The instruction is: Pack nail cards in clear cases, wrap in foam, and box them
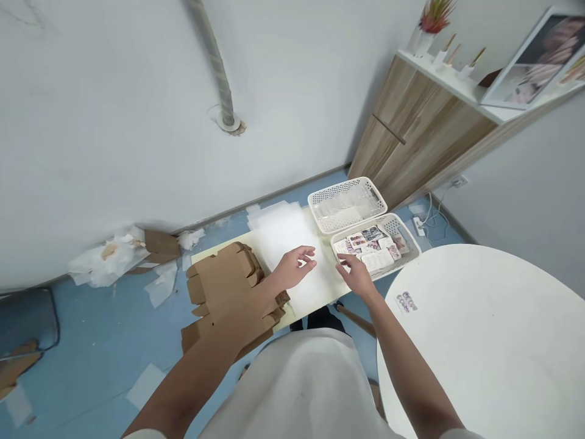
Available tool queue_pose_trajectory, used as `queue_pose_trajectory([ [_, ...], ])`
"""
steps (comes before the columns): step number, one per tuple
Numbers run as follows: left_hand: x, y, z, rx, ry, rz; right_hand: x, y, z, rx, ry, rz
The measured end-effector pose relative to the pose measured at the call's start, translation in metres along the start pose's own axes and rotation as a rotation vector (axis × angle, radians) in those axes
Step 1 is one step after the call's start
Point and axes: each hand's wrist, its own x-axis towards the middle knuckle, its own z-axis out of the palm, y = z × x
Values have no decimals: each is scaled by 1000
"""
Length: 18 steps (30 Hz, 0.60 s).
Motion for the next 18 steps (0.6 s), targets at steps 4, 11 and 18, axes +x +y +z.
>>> queue_pose_trajectory([
  [4, 68, 6, 3, -53, 78, -155, 61, -9, -8, 815, -17, 220],
  [11, 185, -7, 14, -87, 126, -277, 160, 0, -4, 1210, 138, 573],
  [18, 257, -56, 21, 6, 104, -368, 208, 10, 11, 1159, 234, 774],
])
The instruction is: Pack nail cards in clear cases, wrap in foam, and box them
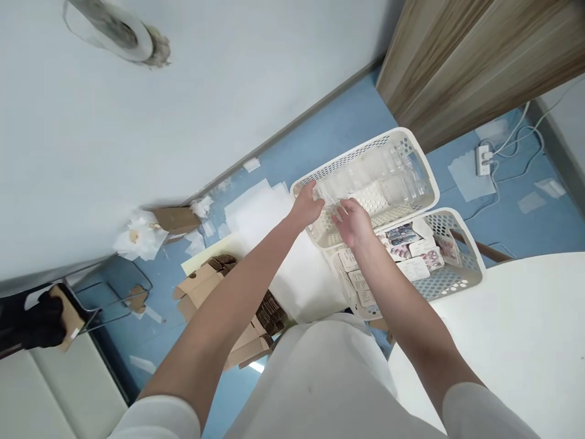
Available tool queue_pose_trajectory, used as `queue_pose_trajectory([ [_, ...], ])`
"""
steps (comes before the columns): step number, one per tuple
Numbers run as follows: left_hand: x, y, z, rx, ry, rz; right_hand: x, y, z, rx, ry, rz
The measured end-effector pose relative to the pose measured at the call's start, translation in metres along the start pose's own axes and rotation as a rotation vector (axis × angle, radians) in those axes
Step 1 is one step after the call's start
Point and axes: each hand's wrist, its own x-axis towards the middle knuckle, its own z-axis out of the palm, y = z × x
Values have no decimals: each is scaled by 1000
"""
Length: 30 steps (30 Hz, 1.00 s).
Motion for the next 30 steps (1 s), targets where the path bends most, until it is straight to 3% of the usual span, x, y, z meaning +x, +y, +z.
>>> queue_pose_trajectory([
  [5, 11, -14, 11, 94, 30, 77, 10, 7, 4, -10, 17, -34],
  [9, 9, -12, 12, 73, -12, 65, 11, 7, 2, 0, -11, -25],
  [16, -11, 5, 10, 66, 71, 68, -26, 6, -3, -3, -77, -37],
  [23, -72, 11, 2, -83, 166, 177, -80, 34, -13, -16, -38, -262],
  [30, -160, -10, -3, -451, 135, 291, -166, 77, -40, -50, -71, -615],
])
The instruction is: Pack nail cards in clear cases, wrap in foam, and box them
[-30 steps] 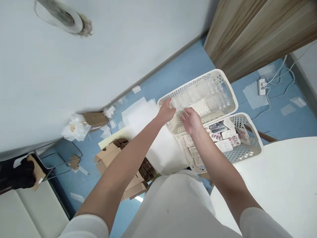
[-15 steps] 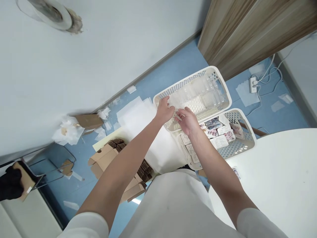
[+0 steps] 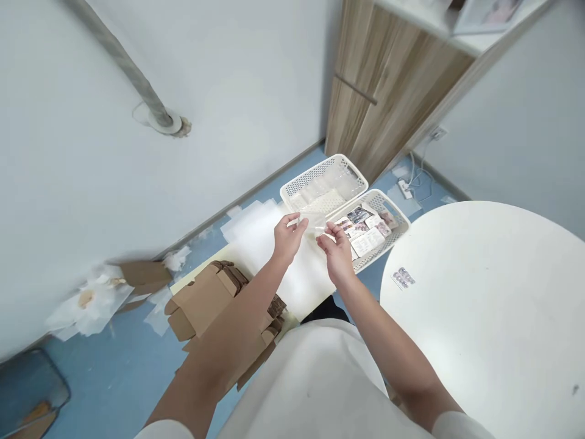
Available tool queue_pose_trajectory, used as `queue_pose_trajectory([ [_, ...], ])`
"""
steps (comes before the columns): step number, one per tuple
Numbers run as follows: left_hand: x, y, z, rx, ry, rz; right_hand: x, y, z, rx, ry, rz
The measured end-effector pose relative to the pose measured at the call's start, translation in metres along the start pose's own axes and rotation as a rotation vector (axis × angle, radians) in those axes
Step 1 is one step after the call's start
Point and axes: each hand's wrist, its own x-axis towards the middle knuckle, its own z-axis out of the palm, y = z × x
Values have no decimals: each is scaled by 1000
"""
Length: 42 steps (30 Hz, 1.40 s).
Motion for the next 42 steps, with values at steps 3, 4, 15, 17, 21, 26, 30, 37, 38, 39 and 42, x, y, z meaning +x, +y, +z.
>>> queue_pose_trajectory([
  [3, -45, 0, -11, -145, -82, 44, -49, 3, -19, -21, -111, -87],
  [4, -60, 0, -15, -186, -118, 57, -64, 5, -27, -31, -138, -103],
  [15, -175, 0, -23, -85, -737, 93, -183, 2, -110, -99, -125, -64],
  [17, -185, 2, -15, -51, -817, 108, -198, 4, -118, -132, -141, -64],
  [21, -196, 6, 3, -13, -857, 48, -226, 12, -142, -89, -150, -44],
  [26, -206, 1, 33, 53, -690, 34, -250, 13, -185, -10, 75, -101],
  [30, -244, -9, 67, 221, -930, 130, -260, 6, -222, -34, 245, -169],
  [37, -319, -25, 131, 166, -1169, -154, -277, -1, -267, -428, 542, -364],
  [38, -324, -27, 139, 136, -1183, -182, -281, -2, -272, -504, 553, -385],
  [39, -328, -30, 146, 120, -1188, -197, -285, -3, -278, -569, 551, -409],
  [42, -334, -39, 167, 163, -1155, -200, -296, -5, -299, -711, 556, -486],
])
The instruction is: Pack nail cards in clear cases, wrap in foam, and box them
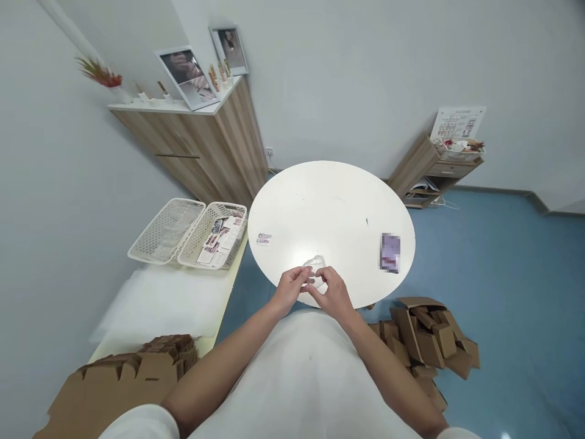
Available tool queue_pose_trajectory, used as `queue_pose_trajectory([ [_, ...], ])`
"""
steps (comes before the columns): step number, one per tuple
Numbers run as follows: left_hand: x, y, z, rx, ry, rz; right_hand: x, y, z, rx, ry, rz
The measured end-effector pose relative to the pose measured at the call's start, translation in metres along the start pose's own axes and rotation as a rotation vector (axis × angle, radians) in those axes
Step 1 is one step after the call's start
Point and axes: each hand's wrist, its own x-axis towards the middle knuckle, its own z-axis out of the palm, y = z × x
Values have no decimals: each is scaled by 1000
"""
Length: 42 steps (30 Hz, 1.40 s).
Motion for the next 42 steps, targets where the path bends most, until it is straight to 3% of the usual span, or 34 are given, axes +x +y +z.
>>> queue_pose_trajectory([
  [2, 11, -3, 7, 41, 19, -23, 0, 13, -16, -47, 82, -3],
  [5, 26, -9, 18, 66, 0, -57, 2, 37, -40, 68, 180, 155],
  [10, 41, -18, 36, 78, -41, -96, 11, 68, -62, 578, -17, 426],
  [12, 43, -20, 37, 146, -49, -45, 15, 73, -65, 645, -6, 463],
  [16, 44, -18, 30, 494, -71, 161, 21, 76, -67, 683, 17, 504],
  [19, 45, -13, 26, 665, -121, 229, 23, 78, -65, 707, -30, 484],
  [25, 48, -8, 26, 721, -129, 251, 20, 81, -65, 568, -84, 431],
  [28, 46, -7, 26, 689, -119, 226, 20, 77, -73, 397, -109, 280],
  [33, 41, -3, 30, 601, -166, 188, 21, 72, -82, 328, -279, 90],
  [42, 34, -8, 44, 505, -177, 150, 21, 72, -88, 234, -147, -128],
])
